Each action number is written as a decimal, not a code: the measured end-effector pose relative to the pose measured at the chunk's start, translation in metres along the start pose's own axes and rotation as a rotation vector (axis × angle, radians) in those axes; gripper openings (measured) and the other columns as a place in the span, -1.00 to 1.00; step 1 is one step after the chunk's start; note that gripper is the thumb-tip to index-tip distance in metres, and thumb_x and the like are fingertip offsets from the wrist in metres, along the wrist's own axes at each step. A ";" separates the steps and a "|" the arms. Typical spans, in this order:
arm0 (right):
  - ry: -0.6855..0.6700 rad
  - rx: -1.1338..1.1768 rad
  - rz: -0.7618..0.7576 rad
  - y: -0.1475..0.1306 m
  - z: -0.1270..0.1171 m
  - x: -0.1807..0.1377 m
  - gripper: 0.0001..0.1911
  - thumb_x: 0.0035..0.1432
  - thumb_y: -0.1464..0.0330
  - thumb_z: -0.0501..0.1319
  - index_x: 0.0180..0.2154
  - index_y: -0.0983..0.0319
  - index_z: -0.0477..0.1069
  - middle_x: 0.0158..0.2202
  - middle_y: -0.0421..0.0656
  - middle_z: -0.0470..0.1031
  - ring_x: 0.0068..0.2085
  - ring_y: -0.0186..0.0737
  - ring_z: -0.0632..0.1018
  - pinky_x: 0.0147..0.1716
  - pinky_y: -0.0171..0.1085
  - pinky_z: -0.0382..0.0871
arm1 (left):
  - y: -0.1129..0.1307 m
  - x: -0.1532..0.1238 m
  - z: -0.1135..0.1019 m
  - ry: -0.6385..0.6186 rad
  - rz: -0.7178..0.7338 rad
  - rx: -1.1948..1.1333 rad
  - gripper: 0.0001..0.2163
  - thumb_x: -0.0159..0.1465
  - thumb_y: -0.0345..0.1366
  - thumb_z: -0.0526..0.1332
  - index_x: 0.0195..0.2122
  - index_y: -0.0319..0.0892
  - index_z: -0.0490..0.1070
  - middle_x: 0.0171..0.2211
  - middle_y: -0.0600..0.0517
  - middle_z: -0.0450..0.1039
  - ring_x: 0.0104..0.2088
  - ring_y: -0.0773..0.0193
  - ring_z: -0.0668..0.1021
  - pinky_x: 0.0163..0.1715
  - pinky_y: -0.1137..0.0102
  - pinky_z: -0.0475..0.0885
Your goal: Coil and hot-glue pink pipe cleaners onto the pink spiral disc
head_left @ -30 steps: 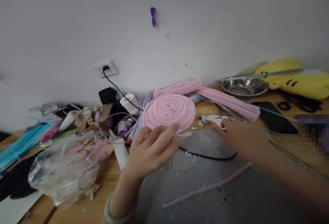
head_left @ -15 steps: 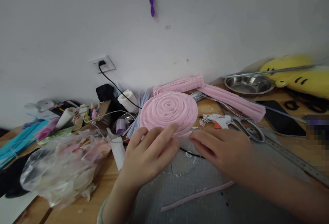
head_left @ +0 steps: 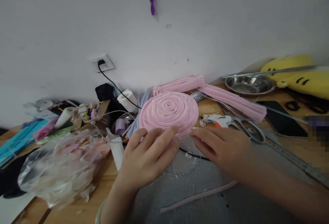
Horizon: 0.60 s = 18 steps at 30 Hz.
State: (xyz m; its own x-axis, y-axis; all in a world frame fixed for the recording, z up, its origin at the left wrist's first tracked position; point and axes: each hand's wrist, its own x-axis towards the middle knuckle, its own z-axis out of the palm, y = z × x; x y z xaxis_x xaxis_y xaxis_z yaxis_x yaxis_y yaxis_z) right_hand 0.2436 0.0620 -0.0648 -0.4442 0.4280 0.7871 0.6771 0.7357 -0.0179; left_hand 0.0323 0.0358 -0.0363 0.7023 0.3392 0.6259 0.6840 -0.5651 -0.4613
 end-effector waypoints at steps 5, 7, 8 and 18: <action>-0.005 0.013 0.006 0.000 0.002 0.000 -0.77 0.27 0.40 0.08 -0.35 0.24 0.50 -0.51 -0.21 0.59 -0.54 -0.32 0.52 -0.55 -0.31 0.19 | 0.000 -0.002 0.001 -0.008 -0.022 -0.017 -0.91 0.18 -0.44 0.28 -0.29 -0.16 0.43 -0.10 0.02 0.53 -0.30 0.22 0.53 -0.28 0.26 0.28; 0.001 0.016 0.001 -0.001 0.002 -0.001 -0.78 0.27 0.41 0.09 -0.35 0.24 0.49 -0.50 -0.21 0.59 -0.54 -0.32 0.53 -0.54 -0.31 0.20 | -0.001 -0.002 0.001 -0.006 -0.021 -0.013 -0.90 0.18 -0.43 0.29 -0.28 -0.17 0.43 -0.10 0.02 0.54 -0.31 0.22 0.53 -0.28 0.25 0.28; 0.003 0.016 -0.003 -0.001 0.003 -0.001 -0.78 0.27 0.41 0.10 -0.35 0.24 0.49 -0.50 -0.21 0.59 -0.54 -0.33 0.53 -0.54 -0.31 0.20 | -0.001 -0.001 0.001 -0.004 -0.017 -0.012 -0.90 0.18 -0.44 0.29 -0.28 -0.18 0.43 -0.10 0.02 0.54 -0.31 0.22 0.53 -0.28 0.25 0.28; 0.025 -0.001 -0.038 -0.001 -0.001 0.001 -0.81 0.24 0.45 0.12 -0.35 0.25 0.49 -0.51 -0.22 0.58 -0.54 -0.34 0.52 -0.55 -0.30 0.24 | -0.001 -0.002 0.000 0.048 0.034 -0.013 -0.92 0.21 -0.46 0.25 -0.26 -0.21 0.43 -0.22 0.06 0.58 -0.31 0.22 0.55 -0.28 0.28 0.27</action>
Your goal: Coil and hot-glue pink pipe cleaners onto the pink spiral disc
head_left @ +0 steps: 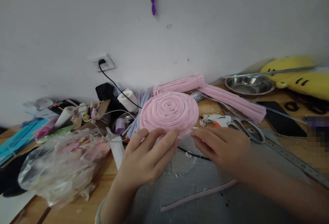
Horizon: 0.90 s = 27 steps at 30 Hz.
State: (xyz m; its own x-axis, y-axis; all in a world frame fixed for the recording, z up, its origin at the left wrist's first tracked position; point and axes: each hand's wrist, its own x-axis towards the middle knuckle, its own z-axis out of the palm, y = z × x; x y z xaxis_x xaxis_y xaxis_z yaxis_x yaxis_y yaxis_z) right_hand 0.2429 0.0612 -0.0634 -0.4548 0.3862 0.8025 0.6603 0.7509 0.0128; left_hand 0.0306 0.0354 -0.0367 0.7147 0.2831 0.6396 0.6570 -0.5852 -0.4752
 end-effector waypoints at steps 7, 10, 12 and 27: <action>0.000 0.026 -0.007 -0.001 -0.003 0.000 -0.83 0.26 0.44 0.10 -0.34 0.26 0.46 -0.49 -0.21 0.58 -0.53 -0.36 0.52 -0.54 -0.31 0.25 | 0.001 0.000 -0.001 0.012 0.025 0.008 -0.94 0.24 -0.46 0.21 -0.28 -0.19 0.42 -0.24 0.08 0.58 -0.31 0.22 0.56 -0.30 0.28 0.26; 0.009 0.013 0.011 -0.001 -0.004 0.001 -0.85 0.25 0.44 0.12 -0.32 0.27 0.46 -0.48 -0.21 0.59 -0.54 -0.35 0.52 -0.54 -0.30 0.25 | 0.002 0.001 0.000 0.011 0.008 0.024 -0.93 0.26 -0.46 0.18 -0.27 -0.19 0.42 -0.21 0.08 0.58 -0.31 0.23 0.57 -0.28 0.28 0.26; 0.010 -0.008 0.019 -0.001 -0.004 0.002 -0.87 0.23 0.44 0.13 -0.31 0.27 0.46 -0.50 -0.21 0.58 -0.54 -0.34 0.52 -0.54 -0.30 0.24 | 0.003 0.001 0.000 0.009 -0.004 0.028 -0.93 0.26 -0.47 0.19 -0.27 -0.20 0.41 -0.20 0.05 0.58 -0.31 0.23 0.57 -0.28 0.28 0.27; -0.012 -0.005 0.030 -0.004 -0.003 -0.001 -0.85 0.23 0.46 0.11 -0.30 0.28 0.46 -0.54 -0.22 0.56 -0.56 -0.33 0.51 -0.56 -0.30 0.24 | 0.004 0.000 0.003 -0.018 -0.037 0.029 -0.92 0.24 -0.47 0.22 -0.25 -0.24 0.43 -0.15 0.00 0.57 -0.31 0.22 0.56 -0.30 0.27 0.28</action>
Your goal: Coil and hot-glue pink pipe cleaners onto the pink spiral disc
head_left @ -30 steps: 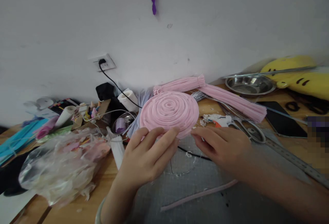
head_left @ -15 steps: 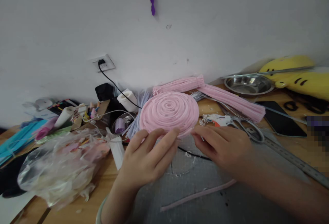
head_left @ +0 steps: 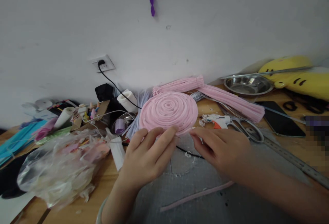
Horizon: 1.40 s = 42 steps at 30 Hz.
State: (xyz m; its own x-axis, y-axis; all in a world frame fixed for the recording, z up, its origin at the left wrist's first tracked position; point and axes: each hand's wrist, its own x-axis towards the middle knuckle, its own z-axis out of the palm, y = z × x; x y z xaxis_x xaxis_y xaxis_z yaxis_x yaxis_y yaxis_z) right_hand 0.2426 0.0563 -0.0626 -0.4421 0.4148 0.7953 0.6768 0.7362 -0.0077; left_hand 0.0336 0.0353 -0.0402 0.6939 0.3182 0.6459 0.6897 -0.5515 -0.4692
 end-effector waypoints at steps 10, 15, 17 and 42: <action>0.012 0.010 -0.015 0.000 0.003 -0.002 -0.87 0.21 0.47 0.13 -0.27 0.31 0.47 -0.50 -0.20 0.59 -0.54 -0.32 0.53 -0.53 -0.27 0.25 | 0.000 0.001 0.000 -0.024 -0.007 -0.008 -0.92 0.23 -0.46 0.23 -0.25 -0.22 0.44 -0.15 0.02 0.57 -0.31 0.22 0.55 -0.28 0.27 0.29; 0.006 0.005 -0.011 0.000 0.002 -0.004 -0.84 0.22 0.47 0.11 -0.31 0.31 0.47 -0.53 -0.19 0.57 -0.57 -0.30 0.52 -0.55 -0.26 0.23 | 0.000 0.000 0.000 -0.037 -0.003 -0.029 -0.91 0.21 -0.46 0.25 -0.26 -0.22 0.45 -0.12 0.01 0.56 -0.29 0.19 0.55 -0.29 0.25 0.28; 0.014 -0.002 -0.015 0.000 0.002 -0.005 -0.83 0.23 0.46 0.10 -0.31 0.30 0.47 -0.53 -0.19 0.57 -0.57 -0.30 0.52 -0.55 -0.27 0.23 | 0.000 -0.001 0.000 -0.044 -0.003 -0.033 -0.92 0.21 -0.46 0.26 -0.26 -0.22 0.45 -0.12 0.02 0.56 -0.29 0.19 0.55 -0.28 0.25 0.28; -0.034 -0.005 0.006 0.000 0.004 -0.004 -0.77 0.27 0.45 0.05 -0.28 0.31 0.48 -0.50 -0.17 0.60 -0.56 -0.26 0.55 -0.59 -0.25 0.23 | 0.000 0.003 -0.001 -0.069 -0.089 -0.026 -0.94 0.22 -0.43 0.24 -0.29 -0.17 0.43 -0.14 0.02 0.55 -0.30 0.21 0.52 -0.27 0.26 0.26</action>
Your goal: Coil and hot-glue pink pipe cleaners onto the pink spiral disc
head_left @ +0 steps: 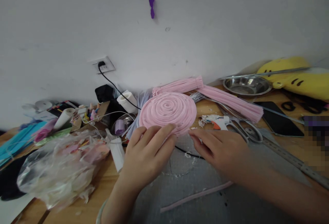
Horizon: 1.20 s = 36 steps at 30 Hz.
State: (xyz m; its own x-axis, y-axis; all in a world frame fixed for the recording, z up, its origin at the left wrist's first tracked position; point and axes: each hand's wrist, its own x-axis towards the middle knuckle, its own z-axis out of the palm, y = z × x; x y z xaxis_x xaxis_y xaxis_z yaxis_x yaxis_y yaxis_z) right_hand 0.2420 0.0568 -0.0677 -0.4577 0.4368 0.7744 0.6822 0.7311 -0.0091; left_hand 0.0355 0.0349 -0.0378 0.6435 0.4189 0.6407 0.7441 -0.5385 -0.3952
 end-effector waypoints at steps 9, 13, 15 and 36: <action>-0.014 -0.005 -0.014 0.002 0.000 0.001 -0.73 0.28 0.47 0.02 -0.25 0.32 0.50 -0.43 -0.11 0.63 -0.55 -0.30 0.57 -0.57 -0.31 0.32 | 0.000 0.004 0.001 -0.059 -0.074 -0.020 -0.94 0.23 -0.44 0.22 -0.33 -0.16 0.38 -0.17 0.03 0.55 -0.31 0.19 0.51 -0.31 0.27 0.25; -0.075 0.051 0.007 0.001 -0.003 0.003 -0.73 0.28 0.44 0.03 -0.23 0.33 0.51 -0.44 -0.11 0.63 -0.57 -0.27 0.56 -0.60 -0.29 0.32 | 0.000 0.007 -0.001 -0.077 -0.131 -0.025 -0.95 0.27 -0.41 0.18 -0.34 -0.16 0.37 -0.21 0.04 0.55 -0.32 0.19 0.50 -0.32 0.27 0.24; -0.081 0.089 0.022 0.000 -0.006 0.003 -0.76 0.27 0.42 0.06 -0.29 0.31 0.51 -0.45 -0.13 0.62 -0.56 -0.28 0.56 -0.59 -0.29 0.31 | 0.001 0.008 -0.001 -0.086 -0.160 -0.031 -0.95 0.28 -0.39 0.17 -0.34 -0.16 0.37 -0.23 0.03 0.54 -0.31 0.19 0.49 -0.32 0.27 0.23; 0.013 0.070 -0.087 -0.003 -0.003 0.000 -0.76 0.28 0.45 0.08 -0.18 0.32 0.52 -0.55 -0.23 0.58 -0.57 -0.38 0.52 -0.54 -0.34 0.29 | 0.005 0.009 -0.003 -0.093 -0.209 -0.084 -0.96 0.27 -0.39 0.18 -0.32 -0.17 0.40 -0.23 0.02 0.54 -0.28 0.18 0.47 -0.31 0.30 0.24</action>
State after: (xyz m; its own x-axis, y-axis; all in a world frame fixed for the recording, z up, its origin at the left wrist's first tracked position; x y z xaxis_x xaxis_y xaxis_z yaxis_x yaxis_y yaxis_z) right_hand 0.2412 0.0531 -0.0661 -0.5057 0.3634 0.7824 0.5987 0.8009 0.0149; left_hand 0.0449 0.0337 -0.0317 0.4936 0.5908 0.6382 0.8479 -0.4901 -0.2021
